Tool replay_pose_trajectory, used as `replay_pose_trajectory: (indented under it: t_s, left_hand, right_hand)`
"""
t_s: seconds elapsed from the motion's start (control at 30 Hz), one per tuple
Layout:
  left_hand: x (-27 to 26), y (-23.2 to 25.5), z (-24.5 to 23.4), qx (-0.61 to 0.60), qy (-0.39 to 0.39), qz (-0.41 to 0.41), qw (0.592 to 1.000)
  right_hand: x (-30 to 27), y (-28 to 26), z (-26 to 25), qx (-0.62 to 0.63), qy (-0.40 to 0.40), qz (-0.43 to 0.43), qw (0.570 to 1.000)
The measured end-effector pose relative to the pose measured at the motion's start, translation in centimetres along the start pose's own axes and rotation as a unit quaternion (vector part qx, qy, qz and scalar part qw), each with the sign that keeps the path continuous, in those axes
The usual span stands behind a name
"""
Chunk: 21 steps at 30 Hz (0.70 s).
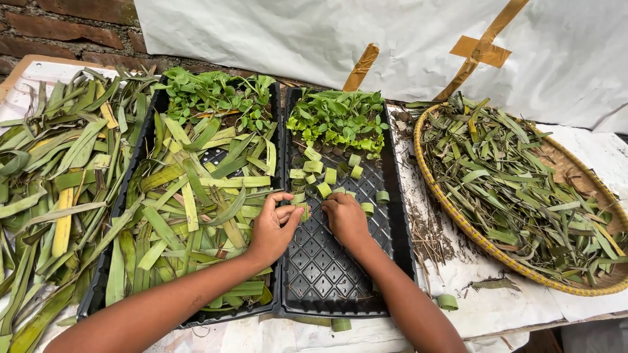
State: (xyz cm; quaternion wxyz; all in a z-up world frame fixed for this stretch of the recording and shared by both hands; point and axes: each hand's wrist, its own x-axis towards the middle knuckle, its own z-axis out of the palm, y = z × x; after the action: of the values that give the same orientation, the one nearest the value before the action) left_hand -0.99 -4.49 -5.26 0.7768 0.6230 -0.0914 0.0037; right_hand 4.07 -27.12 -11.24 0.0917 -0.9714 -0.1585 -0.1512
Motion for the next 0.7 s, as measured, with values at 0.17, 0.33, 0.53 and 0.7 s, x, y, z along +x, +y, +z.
replay_pose_trajectory:
  t_s: [0.17, 0.33, 0.53, 0.7]
  left_hand:
    - [0.1, -0.1, 0.0, 0.003, -0.007, -0.004, 1.000]
    - [-0.2, 0.6, -0.2, 0.010, -0.011, -0.009, 1.000]
    - [-0.1, 0.7, -0.2, 0.017, -0.016, -0.013, 1.000]
    - [0.0, 0.7, -0.2, 0.021, -0.020, -0.028, 0.999]
  right_hand:
    - [0.4, 0.1, -0.1, -0.027, 0.016, -0.009, 0.999]
    - [0.9, 2.8, -0.8, 0.184, 0.008, 0.092, 0.979]
    - [1.0, 0.5, -5.5, 0.195, -0.061, 0.068, 0.977]
    - [0.6, -0.7, -5.4, 0.135, -0.085, 0.027, 0.987]
